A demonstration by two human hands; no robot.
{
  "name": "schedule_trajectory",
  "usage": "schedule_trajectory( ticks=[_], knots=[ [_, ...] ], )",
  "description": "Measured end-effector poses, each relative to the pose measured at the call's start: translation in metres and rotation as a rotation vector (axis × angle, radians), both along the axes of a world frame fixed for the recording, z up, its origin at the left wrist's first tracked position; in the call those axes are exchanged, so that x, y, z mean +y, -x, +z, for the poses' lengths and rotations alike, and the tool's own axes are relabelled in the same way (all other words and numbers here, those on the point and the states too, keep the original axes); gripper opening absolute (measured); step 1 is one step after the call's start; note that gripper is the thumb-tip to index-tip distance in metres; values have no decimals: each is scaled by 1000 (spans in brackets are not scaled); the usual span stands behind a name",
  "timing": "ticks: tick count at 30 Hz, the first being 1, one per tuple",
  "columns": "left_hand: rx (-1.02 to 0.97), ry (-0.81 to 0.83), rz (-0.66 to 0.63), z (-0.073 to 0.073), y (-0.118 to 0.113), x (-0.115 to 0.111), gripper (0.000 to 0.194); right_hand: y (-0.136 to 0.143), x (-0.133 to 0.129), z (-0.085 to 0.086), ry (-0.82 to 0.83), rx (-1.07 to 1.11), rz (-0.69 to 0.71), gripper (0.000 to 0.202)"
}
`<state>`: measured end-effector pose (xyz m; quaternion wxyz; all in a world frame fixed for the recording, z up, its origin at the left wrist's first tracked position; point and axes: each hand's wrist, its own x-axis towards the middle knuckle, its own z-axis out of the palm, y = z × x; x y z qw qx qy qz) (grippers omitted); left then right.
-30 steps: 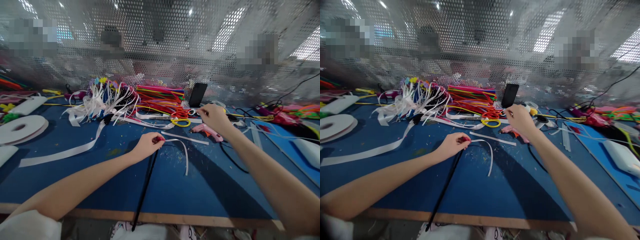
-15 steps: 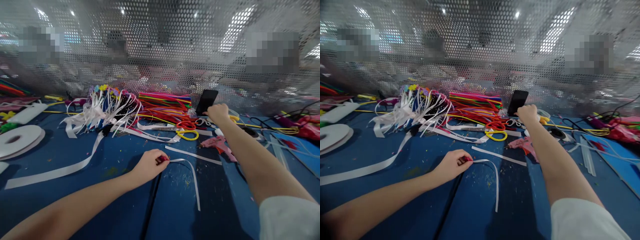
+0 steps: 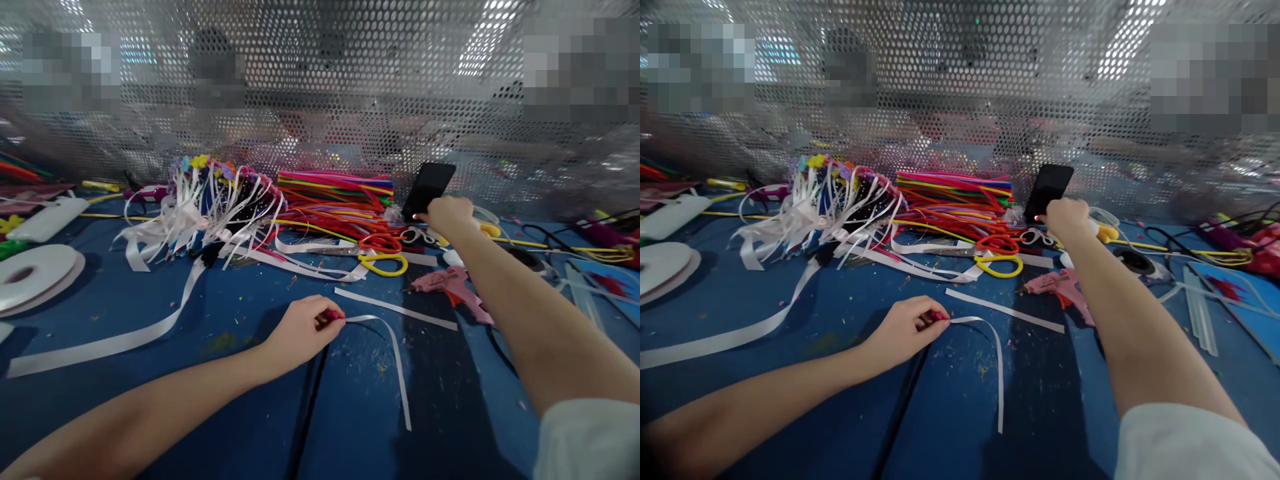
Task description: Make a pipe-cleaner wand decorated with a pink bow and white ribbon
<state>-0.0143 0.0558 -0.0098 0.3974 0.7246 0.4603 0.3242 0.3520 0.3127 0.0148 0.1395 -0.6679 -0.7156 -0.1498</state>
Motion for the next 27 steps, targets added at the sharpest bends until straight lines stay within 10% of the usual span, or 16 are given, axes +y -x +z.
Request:
schedule_trajectory(
  ticks=[11, 19, 27],
  knots=[
    [-42, -12, 10, -5, 1, 2, 11, 19, -27, 23, 76, -84, -44, 70],
    [-44, -51, -4, -7, 2, -1, 11, 60, -124, 50, 41, -10, 2, 58],
    [-126, -68, -15, -8, -1, -9, 8, 159, -265, 14, 72, 362, 758, 32]
  ],
)
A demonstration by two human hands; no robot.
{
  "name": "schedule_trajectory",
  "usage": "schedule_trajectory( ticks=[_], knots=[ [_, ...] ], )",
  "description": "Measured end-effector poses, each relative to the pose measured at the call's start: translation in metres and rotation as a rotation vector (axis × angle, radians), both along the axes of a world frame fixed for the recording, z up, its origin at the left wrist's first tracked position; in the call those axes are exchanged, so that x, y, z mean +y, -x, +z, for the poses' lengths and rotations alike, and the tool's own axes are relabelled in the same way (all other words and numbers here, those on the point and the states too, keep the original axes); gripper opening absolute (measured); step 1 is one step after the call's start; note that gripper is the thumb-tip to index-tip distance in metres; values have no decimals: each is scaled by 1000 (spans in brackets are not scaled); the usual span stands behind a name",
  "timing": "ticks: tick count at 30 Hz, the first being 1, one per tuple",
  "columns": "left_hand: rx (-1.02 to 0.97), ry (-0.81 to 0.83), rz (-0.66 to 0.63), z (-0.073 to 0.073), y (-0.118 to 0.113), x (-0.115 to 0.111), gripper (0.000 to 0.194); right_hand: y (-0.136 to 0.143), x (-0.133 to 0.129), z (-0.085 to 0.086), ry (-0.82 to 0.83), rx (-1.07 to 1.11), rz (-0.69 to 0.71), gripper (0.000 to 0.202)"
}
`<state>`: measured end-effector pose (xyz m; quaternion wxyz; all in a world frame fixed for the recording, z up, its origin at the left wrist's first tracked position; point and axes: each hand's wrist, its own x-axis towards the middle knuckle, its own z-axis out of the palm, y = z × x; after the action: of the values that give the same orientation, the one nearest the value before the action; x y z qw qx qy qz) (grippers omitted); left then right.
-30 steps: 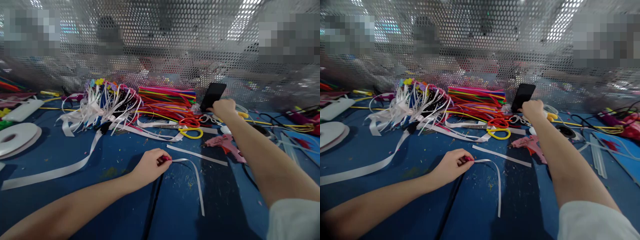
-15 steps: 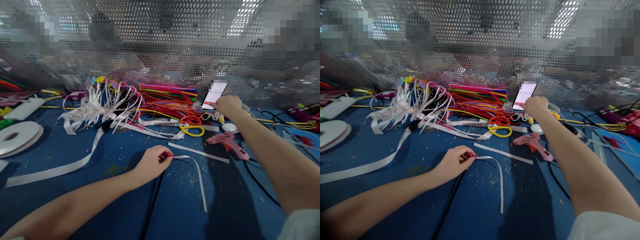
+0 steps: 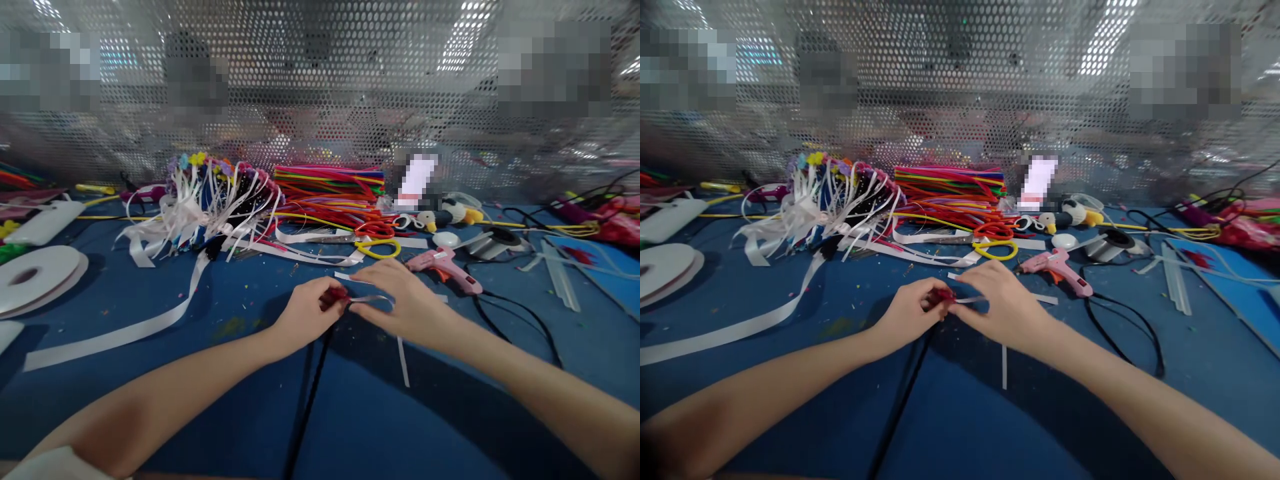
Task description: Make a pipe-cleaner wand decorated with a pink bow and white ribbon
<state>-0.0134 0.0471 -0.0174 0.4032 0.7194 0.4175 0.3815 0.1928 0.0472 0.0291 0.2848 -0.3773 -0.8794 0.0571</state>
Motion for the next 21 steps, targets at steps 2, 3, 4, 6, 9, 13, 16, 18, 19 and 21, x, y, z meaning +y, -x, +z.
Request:
schedule_trajectory(
  ticks=[2, 3, 4, 6, 9, 13, 16, 18, 19, 21],
  knots=[
    [-55, 12, 3, 0, -1, -4, 9, 9, -13, -9, -12, 13, 30, 24],
    [-82, 21, 0, 0, -1, -6, 9, 11, -17, -12, -18, 29, 30, 17],
    [-105, 31, -7, 1, -1, -9, 9, 12, -20, -14, -21, 49, 20, 11],
    [-140, 47, -30, 4, -2, -14, 9, 12, -24, -15, -27, 88, -28, 9],
    [-157, 28, -40, 8, -2, -20, 11, 12, -29, -14, -36, 93, -108, 8],
    [-162, 43, -32, 9, -1, -23, 14, 14, -35, -15, -27, 96, -114, 10],
    [-176, 117, -57, 6, -1, -22, 21, 13, -36, -20, -4, 148, -159, 11],
    [-176, 136, -82, 3, -2, -20, 20, 10, -36, -24, 14, 187, -204, 10],
    [-169, 132, -90, 2, -2, -19, 18, 8, -36, -26, 30, 197, -216, 9],
    [-147, 107, -88, 0, -3, -18, 15, 4, -36, -31, 60, 199, -218, 9]
  ],
)
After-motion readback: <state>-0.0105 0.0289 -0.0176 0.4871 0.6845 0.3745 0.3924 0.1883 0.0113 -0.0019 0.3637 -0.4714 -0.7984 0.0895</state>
